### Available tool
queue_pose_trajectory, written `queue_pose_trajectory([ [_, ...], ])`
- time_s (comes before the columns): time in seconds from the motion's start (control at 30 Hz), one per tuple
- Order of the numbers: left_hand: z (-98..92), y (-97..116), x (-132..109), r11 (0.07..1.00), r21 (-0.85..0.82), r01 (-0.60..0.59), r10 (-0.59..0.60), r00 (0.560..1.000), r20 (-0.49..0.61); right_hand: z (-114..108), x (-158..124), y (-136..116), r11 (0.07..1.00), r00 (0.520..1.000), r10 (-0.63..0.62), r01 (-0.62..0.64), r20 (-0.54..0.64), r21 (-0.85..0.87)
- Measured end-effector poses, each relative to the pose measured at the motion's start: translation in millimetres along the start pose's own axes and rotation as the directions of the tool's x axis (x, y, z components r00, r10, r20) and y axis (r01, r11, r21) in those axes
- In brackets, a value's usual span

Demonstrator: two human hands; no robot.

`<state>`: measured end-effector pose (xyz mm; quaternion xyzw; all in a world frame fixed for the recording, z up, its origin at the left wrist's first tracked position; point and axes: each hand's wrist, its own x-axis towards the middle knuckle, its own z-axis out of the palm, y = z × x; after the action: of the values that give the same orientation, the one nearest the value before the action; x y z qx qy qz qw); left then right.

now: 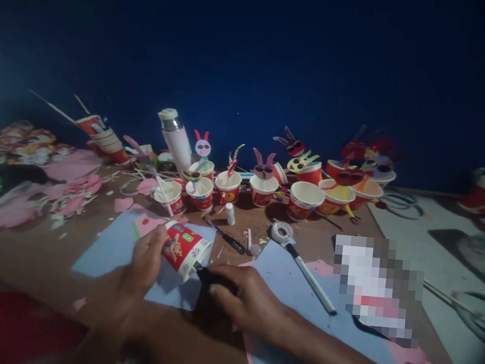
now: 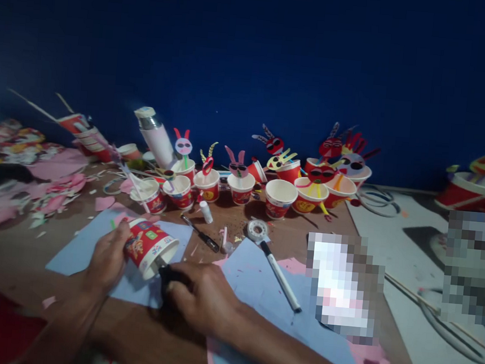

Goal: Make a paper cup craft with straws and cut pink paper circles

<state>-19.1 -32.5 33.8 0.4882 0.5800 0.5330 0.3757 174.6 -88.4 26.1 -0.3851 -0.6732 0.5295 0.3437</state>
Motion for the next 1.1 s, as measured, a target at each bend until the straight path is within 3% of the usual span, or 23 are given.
queue_pose_trajectory([
  [0.03, -0.5, 0, 0, 1.0, -0.002, 0.002, -0.002, 1.0, 0.014, 1, 2, 4, 0.96, 0.996, 0.09, -0.093, 0.023, 0.263],
  [0.1, -1.7, 1, -1, 1.0, -0.014, -0.001, 0.001, 0.999, 0.033, 4, 5, 11, 0.858, 0.983, 0.164, -0.183, 0.081, 0.481],
  [0.2, -3.9, 1, -2, 0.999, -0.036, -0.021, 0.022, 0.999, 0.029, 10, 7, 16, 0.742, 0.975, 0.189, -0.222, 0.121, 0.633],
  [0.27, -5.4, 2, -3, 0.999, -0.047, -0.021, 0.023, 0.999, 0.033, 11, 5, 14, 0.741, 0.975, 0.194, -0.219, 0.11, 0.635],
  [0.33, -7.1, 1, -3, 0.998, -0.054, -0.017, 0.02, 0.998, 0.061, 9, 2, 8, 0.901, 0.992, 0.123, -0.128, 0.039, 0.415],
  [0.37, -7.8, 1, -3, 0.998, -0.06, -0.019, 0.024, 0.996, 0.08, 7, 1, 5, 0.978, 0.999, 0.051, -0.05, -0.002, 0.2],
  [0.4, -8.4, 0, -3, 0.998, -0.066, -0.022, 0.028, 0.994, 0.102, 6, 0, 3, 0.998, 0.999, -0.038, 0.036, -0.026, -0.058],
  [0.43, -8.7, 0, -4, 0.997, -0.069, -0.022, 0.031, 0.992, 0.123, 4, -1, 2, 0.943, 0.992, -0.123, 0.11, -0.022, -0.316],
  [0.5, -8.2, 0, -5, 0.998, -0.062, -0.021, 0.03, 0.988, 0.149, 3, -2, 2, 0.713, 0.974, -0.226, 0.184, 0.027, -0.676],
  [0.57, -6.3, 1, -6, 0.999, -0.048, -0.024, 0.031, 0.986, 0.161, 3, -2, 3, 0.556, 0.963, -0.263, 0.196, 0.053, -0.808],
  [0.63, -3.8, 2, -6, 0.998, -0.056, -0.039, 0.047, 0.987, 0.153, 3, -1, 3, 0.576, 0.963, -0.27, 0.186, 0.03, -0.796],
  [0.7, -1.4, 3, -5, 0.996, -0.074, -0.053, 0.063, 0.988, 0.138, 2, 0, 0, 0.756, 0.973, -0.229, 0.16, -0.027, -0.635],
  [0.77, 0.2, 4, -3, 0.995, -0.087, -0.056, 0.067, 0.99, 0.125, 1, 2, -4, 0.964, 0.994, -0.079, 0.057, -0.076, -0.259],
  [0.8, 0.8, 4, -2, 0.994, -0.094, -0.054, 0.065, 0.991, 0.12, 1, 3, -6, 0.999, 0.998, 0.032, -0.033, -0.062, -0.006],
  [0.87, 1.9, 6, 0, 0.991, -0.123, -0.046, 0.06, 0.992, 0.114, 1, 5, -8, 0.871, 0.978, 0.206, -0.2, 0.037, 0.448],
  [0.93, 3.7, 8, 0, 0.984, -0.175, -0.043, 0.064, 0.992, 0.113, 2, 6, -6, 0.664, 0.96, 0.248, -0.265, 0.129, 0.699],
  [1.0, 6.6, 10, 0, 0.97, -0.241, -0.039, 0.073, 0.989, 0.132, 3, 6, -3, 0.564, 0.962, 0.229, -0.255, 0.148, 0.785],
  [1.03, 8.4, 10, 0, 0.959, -0.279, -0.043, 0.083, 0.987, 0.135, 4, 7, -2, 0.558, 0.963, 0.227, -0.251, 0.146, 0.791],
  [1.1, 11.5, 10, 0, 0.928, -0.365, -0.068, 0.125, 0.983, 0.134, 2, 7, -2, 0.634, 0.963, 0.24, -0.249, 0.12, 0.732],
])
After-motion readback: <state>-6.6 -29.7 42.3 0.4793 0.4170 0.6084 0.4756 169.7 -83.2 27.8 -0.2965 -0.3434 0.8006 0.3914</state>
